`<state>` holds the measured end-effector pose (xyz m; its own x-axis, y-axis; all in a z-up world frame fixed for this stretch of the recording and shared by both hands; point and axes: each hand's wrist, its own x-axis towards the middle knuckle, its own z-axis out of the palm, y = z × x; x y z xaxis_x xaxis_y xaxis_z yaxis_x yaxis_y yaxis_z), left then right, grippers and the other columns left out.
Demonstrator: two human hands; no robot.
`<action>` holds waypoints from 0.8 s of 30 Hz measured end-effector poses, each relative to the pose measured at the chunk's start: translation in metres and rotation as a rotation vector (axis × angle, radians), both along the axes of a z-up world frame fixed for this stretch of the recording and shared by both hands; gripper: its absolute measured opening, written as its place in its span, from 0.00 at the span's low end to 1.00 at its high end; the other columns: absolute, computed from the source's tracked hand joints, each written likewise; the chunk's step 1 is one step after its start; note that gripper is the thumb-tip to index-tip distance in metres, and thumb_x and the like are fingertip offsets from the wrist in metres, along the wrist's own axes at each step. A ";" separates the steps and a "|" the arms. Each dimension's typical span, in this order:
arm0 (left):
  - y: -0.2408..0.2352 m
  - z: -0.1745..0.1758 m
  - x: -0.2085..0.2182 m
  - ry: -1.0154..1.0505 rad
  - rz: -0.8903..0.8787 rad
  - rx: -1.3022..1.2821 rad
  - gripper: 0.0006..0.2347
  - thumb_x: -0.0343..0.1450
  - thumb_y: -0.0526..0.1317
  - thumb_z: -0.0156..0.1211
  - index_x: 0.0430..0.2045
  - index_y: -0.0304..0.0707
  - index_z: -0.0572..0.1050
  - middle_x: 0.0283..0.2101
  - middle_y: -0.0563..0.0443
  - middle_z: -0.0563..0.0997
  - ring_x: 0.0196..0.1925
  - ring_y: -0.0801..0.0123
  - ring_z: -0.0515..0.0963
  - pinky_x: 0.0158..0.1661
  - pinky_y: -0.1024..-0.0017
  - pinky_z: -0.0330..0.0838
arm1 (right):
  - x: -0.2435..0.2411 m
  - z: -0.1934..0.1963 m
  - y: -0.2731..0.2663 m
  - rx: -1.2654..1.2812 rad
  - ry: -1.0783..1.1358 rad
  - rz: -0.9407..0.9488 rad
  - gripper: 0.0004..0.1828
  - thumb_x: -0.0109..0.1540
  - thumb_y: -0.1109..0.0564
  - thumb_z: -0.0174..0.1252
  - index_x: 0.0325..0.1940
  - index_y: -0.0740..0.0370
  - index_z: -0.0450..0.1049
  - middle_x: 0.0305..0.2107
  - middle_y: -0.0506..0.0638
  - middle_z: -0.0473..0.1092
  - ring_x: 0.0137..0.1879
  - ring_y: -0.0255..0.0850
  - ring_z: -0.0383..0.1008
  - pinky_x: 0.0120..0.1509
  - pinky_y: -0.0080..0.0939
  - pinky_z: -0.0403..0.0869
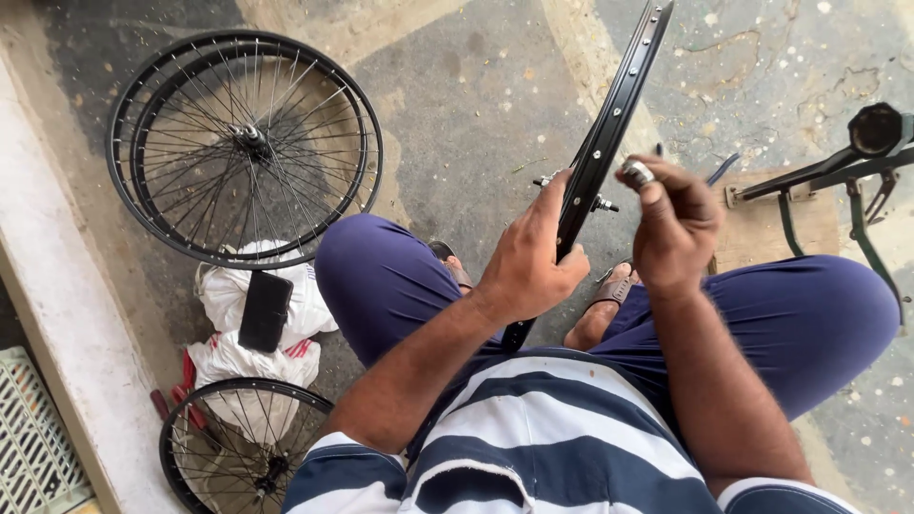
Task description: The person sits on the floor and uses a small metal tool to tighten or adjust the nipples on the rim of a bicycle wheel. The person holds the wheel steady with one hand while manipulating the tool with the other, working methodically around the rim.
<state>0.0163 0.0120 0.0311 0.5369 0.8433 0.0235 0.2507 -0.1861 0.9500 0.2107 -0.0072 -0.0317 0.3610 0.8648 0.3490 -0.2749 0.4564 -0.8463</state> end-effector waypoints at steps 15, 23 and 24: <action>0.001 -0.009 0.002 -0.076 -0.054 0.120 0.42 0.65 0.30 0.55 0.77 0.34 0.39 0.80 0.29 0.46 0.84 0.40 0.45 0.79 0.50 0.47 | 0.002 -0.016 0.007 -0.267 0.284 0.450 0.10 0.79 0.63 0.56 0.55 0.78 0.74 0.36 0.50 0.73 0.42 0.32 0.71 0.50 0.31 0.69; 0.000 -0.030 -0.007 -0.106 -0.018 0.100 0.49 0.72 0.61 0.60 0.78 0.32 0.36 0.80 0.28 0.46 0.85 0.41 0.46 0.80 0.48 0.48 | -0.011 0.028 0.009 -0.134 -0.117 0.437 0.20 0.68 0.61 0.64 0.63 0.69 0.71 0.55 0.56 0.74 0.62 0.40 0.76 0.67 0.39 0.77; -0.001 -0.031 -0.008 -0.121 -0.021 0.086 0.49 0.72 0.63 0.59 0.78 0.32 0.37 0.80 0.28 0.47 0.85 0.41 0.46 0.80 0.48 0.48 | -0.013 0.030 0.008 -0.122 -0.196 0.378 0.21 0.68 0.60 0.66 0.63 0.68 0.70 0.57 0.56 0.73 0.64 0.40 0.75 0.69 0.40 0.77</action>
<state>0.0087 0.0109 -0.0003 0.5436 0.8238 0.1606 0.1307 -0.2722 0.9533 0.1979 0.0007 -0.0018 -0.0511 0.9624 0.2669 -0.2323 0.2485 -0.9404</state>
